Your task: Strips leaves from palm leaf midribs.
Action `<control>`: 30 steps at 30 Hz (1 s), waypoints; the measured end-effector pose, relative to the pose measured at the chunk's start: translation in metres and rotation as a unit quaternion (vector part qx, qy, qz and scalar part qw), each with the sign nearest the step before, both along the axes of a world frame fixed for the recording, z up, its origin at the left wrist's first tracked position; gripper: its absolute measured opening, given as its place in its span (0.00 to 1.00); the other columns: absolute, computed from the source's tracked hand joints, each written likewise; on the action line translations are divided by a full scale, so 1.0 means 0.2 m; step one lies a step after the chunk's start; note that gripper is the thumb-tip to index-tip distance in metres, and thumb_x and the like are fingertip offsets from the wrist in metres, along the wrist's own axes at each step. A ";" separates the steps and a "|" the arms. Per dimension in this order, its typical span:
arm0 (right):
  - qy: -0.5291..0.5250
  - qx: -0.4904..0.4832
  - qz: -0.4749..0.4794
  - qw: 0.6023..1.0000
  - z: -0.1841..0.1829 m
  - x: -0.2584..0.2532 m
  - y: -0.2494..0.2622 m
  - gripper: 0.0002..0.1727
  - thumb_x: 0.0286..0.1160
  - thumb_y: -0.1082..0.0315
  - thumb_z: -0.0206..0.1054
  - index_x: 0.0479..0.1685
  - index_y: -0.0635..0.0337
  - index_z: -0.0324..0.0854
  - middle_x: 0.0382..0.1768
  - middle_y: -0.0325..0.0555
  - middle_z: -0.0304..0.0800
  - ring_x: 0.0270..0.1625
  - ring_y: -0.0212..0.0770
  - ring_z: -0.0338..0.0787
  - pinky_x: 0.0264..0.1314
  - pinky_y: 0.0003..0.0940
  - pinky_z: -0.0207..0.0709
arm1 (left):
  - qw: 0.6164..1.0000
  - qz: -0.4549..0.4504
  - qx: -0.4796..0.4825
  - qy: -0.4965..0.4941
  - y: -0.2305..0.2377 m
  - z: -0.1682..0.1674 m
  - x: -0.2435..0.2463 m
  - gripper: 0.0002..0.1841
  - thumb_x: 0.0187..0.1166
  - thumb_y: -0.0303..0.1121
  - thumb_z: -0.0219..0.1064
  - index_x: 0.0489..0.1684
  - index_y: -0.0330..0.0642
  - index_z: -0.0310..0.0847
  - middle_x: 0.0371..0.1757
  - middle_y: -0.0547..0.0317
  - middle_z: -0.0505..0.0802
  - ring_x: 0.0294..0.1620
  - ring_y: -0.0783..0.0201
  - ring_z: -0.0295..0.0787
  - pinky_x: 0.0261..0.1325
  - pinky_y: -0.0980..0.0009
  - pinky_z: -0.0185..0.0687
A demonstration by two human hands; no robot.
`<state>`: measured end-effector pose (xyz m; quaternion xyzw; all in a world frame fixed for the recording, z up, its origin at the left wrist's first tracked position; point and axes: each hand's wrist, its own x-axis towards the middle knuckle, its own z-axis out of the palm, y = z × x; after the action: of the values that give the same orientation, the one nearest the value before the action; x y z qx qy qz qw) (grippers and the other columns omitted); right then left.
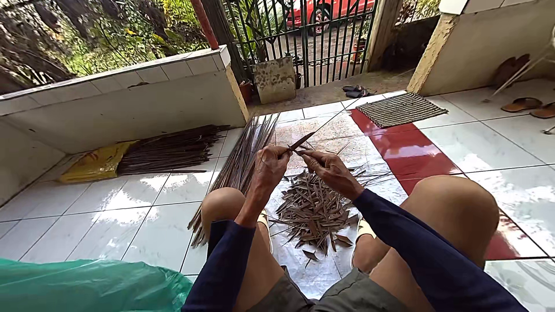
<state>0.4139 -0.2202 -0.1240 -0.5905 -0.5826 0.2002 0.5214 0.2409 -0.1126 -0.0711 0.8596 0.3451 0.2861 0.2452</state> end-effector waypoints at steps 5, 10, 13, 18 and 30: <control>-0.005 -0.007 -0.021 1.000 0.01 -0.01 -0.01 0.19 0.91 0.54 0.58 0.69 0.47 0.88 0.26 0.35 0.84 0.22 0.31 0.77 0.26 0.31 0.73 | 0.999 0.010 0.039 -0.001 -0.04 -0.01 0.00 0.11 0.87 0.37 0.66 0.38 0.46 0.94 0.25 0.57 0.89 0.24 0.62 0.82 0.31 0.58 0.79; 0.001 -0.017 -0.049 0.999 0.03 -0.04 0.00 0.19 0.91 0.55 0.59 0.69 0.46 0.89 0.24 0.36 0.83 0.19 0.32 0.74 0.23 0.32 0.69 | 0.993 0.009 0.115 -0.001 -0.02 -0.04 0.03 0.12 0.86 0.33 0.65 0.33 0.43 0.92 0.26 0.55 0.90 0.28 0.58 0.87 0.36 0.55 0.81; 0.005 -0.015 -0.052 0.999 0.03 -0.05 0.01 0.19 0.91 0.54 0.59 0.67 0.48 0.90 0.25 0.36 0.84 0.20 0.31 0.74 0.23 0.31 0.69 | 0.991 0.011 0.135 0.000 -0.02 -0.05 0.03 0.12 0.86 0.32 0.65 0.30 0.42 0.90 0.24 0.54 0.88 0.28 0.57 0.86 0.35 0.55 0.81; 0.009 -0.027 -0.059 0.998 0.01 -0.02 0.06 0.20 0.91 0.52 0.58 0.68 0.47 0.89 0.29 0.36 0.88 0.26 0.32 0.80 0.34 0.36 0.76 | 0.993 0.005 0.116 0.017 -0.11 -0.02 0.00 0.14 0.88 0.34 0.64 0.30 0.40 0.87 0.25 0.51 0.86 0.25 0.54 0.83 0.31 0.55 0.79; -0.075 -0.035 -0.131 0.988 -0.02 -0.05 0.06 0.21 0.89 0.46 0.58 0.70 0.38 0.88 0.49 0.37 0.96 0.44 0.39 0.92 0.49 0.53 0.82 | 0.992 0.014 0.120 0.046 -0.12 -0.03 0.00 0.13 0.88 0.34 0.63 0.33 0.41 0.90 0.28 0.50 0.89 0.30 0.52 0.87 0.36 0.51 0.82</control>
<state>0.4040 -0.2075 -0.1280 -0.6928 -0.5302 0.1057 0.4772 0.2412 -0.1374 -0.0763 0.8901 0.3310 0.2891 0.1203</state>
